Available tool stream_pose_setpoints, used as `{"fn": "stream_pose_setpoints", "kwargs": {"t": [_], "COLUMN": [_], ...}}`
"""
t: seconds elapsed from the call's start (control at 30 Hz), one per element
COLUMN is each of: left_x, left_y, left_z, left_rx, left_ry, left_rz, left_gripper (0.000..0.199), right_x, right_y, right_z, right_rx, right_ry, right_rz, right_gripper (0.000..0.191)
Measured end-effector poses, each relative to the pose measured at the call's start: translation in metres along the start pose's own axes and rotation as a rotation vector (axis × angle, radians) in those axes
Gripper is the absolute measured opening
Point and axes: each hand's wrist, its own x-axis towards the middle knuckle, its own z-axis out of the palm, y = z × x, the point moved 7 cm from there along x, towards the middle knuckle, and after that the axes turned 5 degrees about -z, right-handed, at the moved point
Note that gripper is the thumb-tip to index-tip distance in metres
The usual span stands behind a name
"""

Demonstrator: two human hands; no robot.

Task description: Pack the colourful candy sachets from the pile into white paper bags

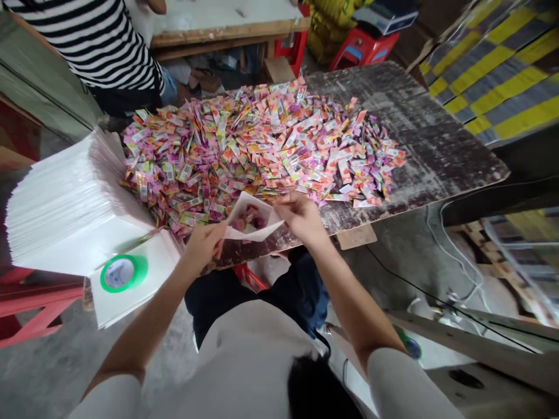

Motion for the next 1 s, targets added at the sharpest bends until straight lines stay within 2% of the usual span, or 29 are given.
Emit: {"fn": "stream_pose_setpoints", "kwargs": {"t": [0.07, 0.13, 0.23, 0.3, 0.33, 0.4, 0.47, 0.5, 0.53, 0.57, 0.6, 0.63, 0.67, 0.73, 0.77, 0.8, 0.83, 0.87, 0.93, 1.0], "left_x": [-0.010, -0.014, -0.011, -0.014, -0.018, -0.029, -0.036, -0.035, -0.031, -0.025, -0.016, -0.005, 0.006, 0.022, 0.028, 0.033, 0.039, 0.044, 0.052, 0.059], "left_y": [0.011, 0.009, -0.016, -0.026, -0.026, -0.016, 0.003, 0.015, 0.025, 0.032, 0.034, 0.034, 0.031, 0.017, 0.009, -0.001, -0.011, -0.022, -0.046, -0.072], "left_z": [-0.001, 0.011, 0.033, 0.036, 0.033, 0.023, 0.001, -0.016, -0.036, -0.053, -0.057, -0.048, -0.030, 0.017, 0.036, 0.048, 0.055, 0.055, 0.046, 0.038], "left_rx": [-0.010, -0.003, -0.020, -0.022, -0.003, 0.051, 0.062, 0.028, -0.015, -0.047, -0.045, -0.029, -0.005, 0.005, -0.025, -0.075, -0.141, -0.220, -0.376, -0.466], "left_ry": [0.020, -0.042, -0.114, -0.110, -0.123, -0.236, -0.320, -0.258, -0.111, 0.049, 0.114, 0.073, -0.045, -0.322, -0.386, -0.383, -0.323, -0.215, 0.038, 0.213], "left_rz": [0.076, 0.073, -0.085, -0.122, -0.103, -0.009, 0.155, 0.272, 0.379, 0.456, 0.489, 0.489, 0.464, 0.381, 0.338, 0.300, 0.268, 0.247, 0.217, 0.176], "left_gripper": [0.053, 0.052, 0.058, 0.060, 0.060, 0.059, 0.063, 0.065, 0.063, 0.053, 0.039, 0.031, 0.036, 0.042, 0.040, 0.038, 0.036, 0.035, 0.031, 0.026], "right_x": [-0.001, 0.000, 0.003, 0.004, 0.003, -0.001, -0.010, -0.017, -0.025, -0.033, -0.039, -0.041, -0.038, -0.021, -0.010, 0.000, 0.009, 0.015, 0.019, 0.012], "right_y": [-0.017, -0.019, 0.008, 0.023, 0.023, 0.003, -0.035, -0.055, -0.074, -0.089, -0.100, -0.107, -0.110, -0.107, -0.101, -0.093, -0.084, -0.073, -0.042, 0.001], "right_z": [-0.002, 0.002, 0.015, 0.021, 0.022, 0.020, 0.021, 0.023, 0.027, 0.032, 0.037, 0.041, 0.043, 0.044, 0.040, 0.034, 0.025, 0.013, -0.012, -0.020], "right_rx": [-0.008, -0.022, -0.072, -0.089, -0.090, -0.089, -0.099, -0.111, -0.124, -0.134, -0.138, -0.133, -0.119, -0.089, -0.079, -0.069, -0.051, -0.019, 0.087, 0.198], "right_ry": [-0.042, -0.075, -0.122, -0.148, -0.166, -0.241, -0.424, -0.552, -0.692, -0.831, -0.944, -1.009, -1.022, -0.931, -0.857, -0.773, -0.680, -0.576, -0.360, -0.262], "right_rz": [-0.099, -0.161, -0.126, -0.109, -0.126, -0.212, -0.326, -0.381, -0.431, -0.472, -0.494, -0.498, -0.486, -0.428, -0.393, -0.359, -0.329, -0.302, -0.253, -0.187], "right_gripper": [0.020, 0.020, 0.022, 0.022, 0.021, 0.020, 0.019, 0.018, 0.017, 0.018, 0.018, 0.020, 0.022, 0.027, 0.029, 0.032, 0.035, 0.037, 0.045, 0.053]}}
